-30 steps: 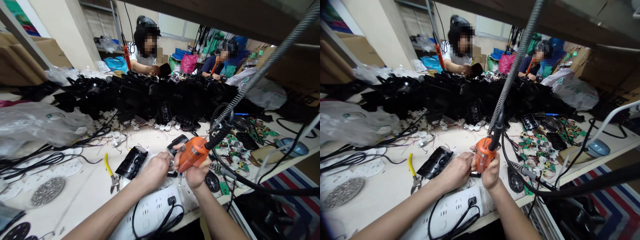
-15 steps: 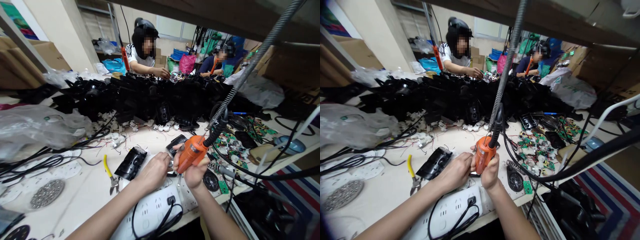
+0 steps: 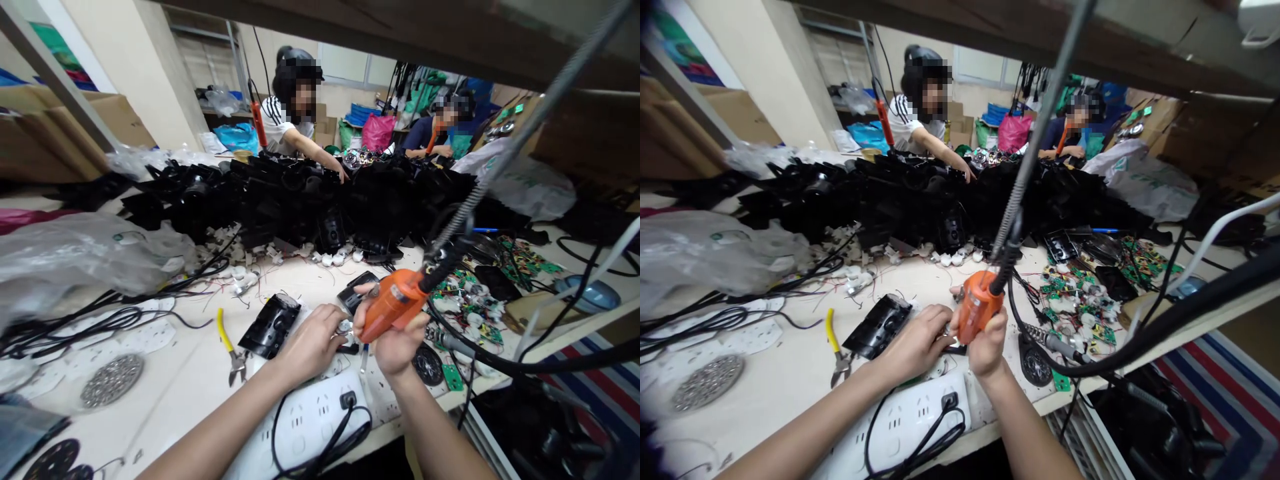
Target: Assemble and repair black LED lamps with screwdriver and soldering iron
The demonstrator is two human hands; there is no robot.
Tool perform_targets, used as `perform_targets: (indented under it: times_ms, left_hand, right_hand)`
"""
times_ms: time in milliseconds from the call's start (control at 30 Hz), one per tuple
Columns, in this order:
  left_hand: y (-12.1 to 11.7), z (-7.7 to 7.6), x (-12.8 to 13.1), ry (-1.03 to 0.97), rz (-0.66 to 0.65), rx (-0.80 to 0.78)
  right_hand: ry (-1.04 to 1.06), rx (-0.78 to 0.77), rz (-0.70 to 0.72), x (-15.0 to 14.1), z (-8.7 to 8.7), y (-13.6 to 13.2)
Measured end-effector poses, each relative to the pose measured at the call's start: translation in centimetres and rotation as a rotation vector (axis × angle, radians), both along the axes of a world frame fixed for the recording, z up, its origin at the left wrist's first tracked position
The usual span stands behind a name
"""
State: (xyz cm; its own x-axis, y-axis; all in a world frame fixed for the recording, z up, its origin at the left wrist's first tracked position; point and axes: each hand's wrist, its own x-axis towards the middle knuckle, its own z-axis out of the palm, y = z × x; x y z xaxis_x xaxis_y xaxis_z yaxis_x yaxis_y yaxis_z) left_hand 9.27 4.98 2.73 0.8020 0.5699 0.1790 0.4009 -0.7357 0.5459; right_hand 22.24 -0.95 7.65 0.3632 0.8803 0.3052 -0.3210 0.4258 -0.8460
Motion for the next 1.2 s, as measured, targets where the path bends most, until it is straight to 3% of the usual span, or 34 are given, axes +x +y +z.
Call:
perform_targets:
  times_ms: [133,900,1200]
  left_hand:
    - [-0.4,-0.3,0.2,-0.077,0.069,-0.085]
    - [-0.4,-0.9,0.6,-0.123,0.196,-0.233]
    - [-0.9,-0.5,1.5,-0.129,0.273,-0.251]
  right_hand:
    - [0.000,0.068,-0.030,0.4,0.3,0.6]
    - [0.011,0.063,0.031,0.7,-0.2,0.9]
    - [-0.004,-0.016,0.045,0.7,-0.5,1.3]
